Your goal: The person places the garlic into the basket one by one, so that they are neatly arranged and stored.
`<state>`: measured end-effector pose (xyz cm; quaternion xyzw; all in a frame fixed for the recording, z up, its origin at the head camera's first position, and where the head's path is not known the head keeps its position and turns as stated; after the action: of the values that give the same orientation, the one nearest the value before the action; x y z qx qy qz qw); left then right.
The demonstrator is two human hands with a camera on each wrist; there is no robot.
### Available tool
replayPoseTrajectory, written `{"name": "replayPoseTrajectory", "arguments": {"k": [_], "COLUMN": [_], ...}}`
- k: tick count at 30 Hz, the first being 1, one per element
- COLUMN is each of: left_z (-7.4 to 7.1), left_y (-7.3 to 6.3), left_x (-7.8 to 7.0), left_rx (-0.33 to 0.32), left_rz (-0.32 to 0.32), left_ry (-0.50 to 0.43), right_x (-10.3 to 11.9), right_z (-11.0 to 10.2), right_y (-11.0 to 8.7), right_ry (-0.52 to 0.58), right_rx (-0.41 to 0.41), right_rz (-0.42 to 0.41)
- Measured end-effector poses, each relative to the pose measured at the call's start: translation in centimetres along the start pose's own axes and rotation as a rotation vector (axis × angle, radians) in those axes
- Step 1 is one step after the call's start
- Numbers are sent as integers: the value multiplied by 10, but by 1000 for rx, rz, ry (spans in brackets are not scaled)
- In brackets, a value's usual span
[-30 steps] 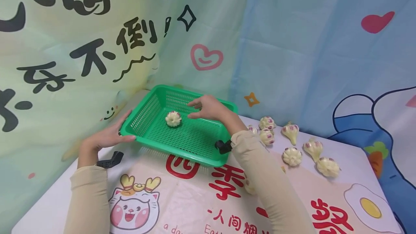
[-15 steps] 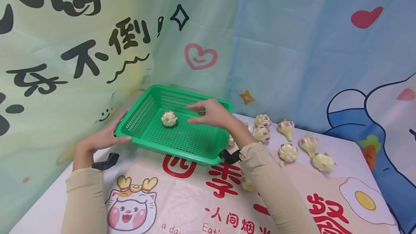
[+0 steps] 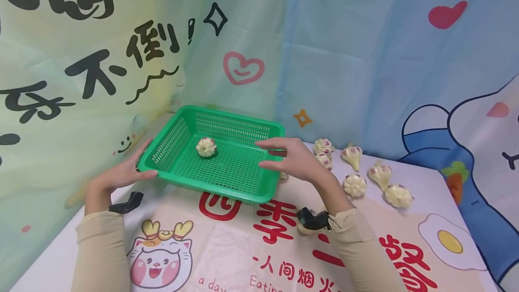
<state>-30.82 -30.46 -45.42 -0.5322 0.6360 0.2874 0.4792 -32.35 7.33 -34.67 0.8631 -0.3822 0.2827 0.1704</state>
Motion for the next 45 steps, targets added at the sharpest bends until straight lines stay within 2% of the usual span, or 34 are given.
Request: {"name": "replayPoseTrajectory", "arguments": {"k": [6, 10, 13, 18, 23, 37, 45], "left_z": [-1, 0, 1, 0, 0, 1, 1], "left_y": [0, 0, 0, 0, 0, 0, 0], "left_x": [1, 0, 0, -1, -1, -1, -2], "left_rx": [2, 10, 13, 2, 4, 2, 8], "left_rz": [3, 4, 1, -3, 4, -8, -21], "left_ry": [-19, -28, -30, -12, -9, 2, -6], "right_x": [-16, -24, -33, -52, -69, -105, -114], "right_z": [-2, 2, 5, 9, 17, 40, 50], "right_y": [-34, -52, -66, -87, -105, -136, -142], "right_ry": [17, 10, -9, -28, 0, 113, 93], "right_rx": [-68, -86, -89, -90, -78, -56, -57], "right_rz": [-14, -33, 1, 103, 133, 252, 262]}}
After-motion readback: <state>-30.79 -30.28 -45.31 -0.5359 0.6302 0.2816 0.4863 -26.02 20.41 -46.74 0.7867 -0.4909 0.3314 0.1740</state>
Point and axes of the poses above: each hand's wrist, its own y-axis towards the middle knuckle, its own z-axis out of the palm, x = y × z, the point moved 9 cm from there along y, towards the middle knuckle, and after that the axes turned 11 degrees about -y, right-handed, at the moved point
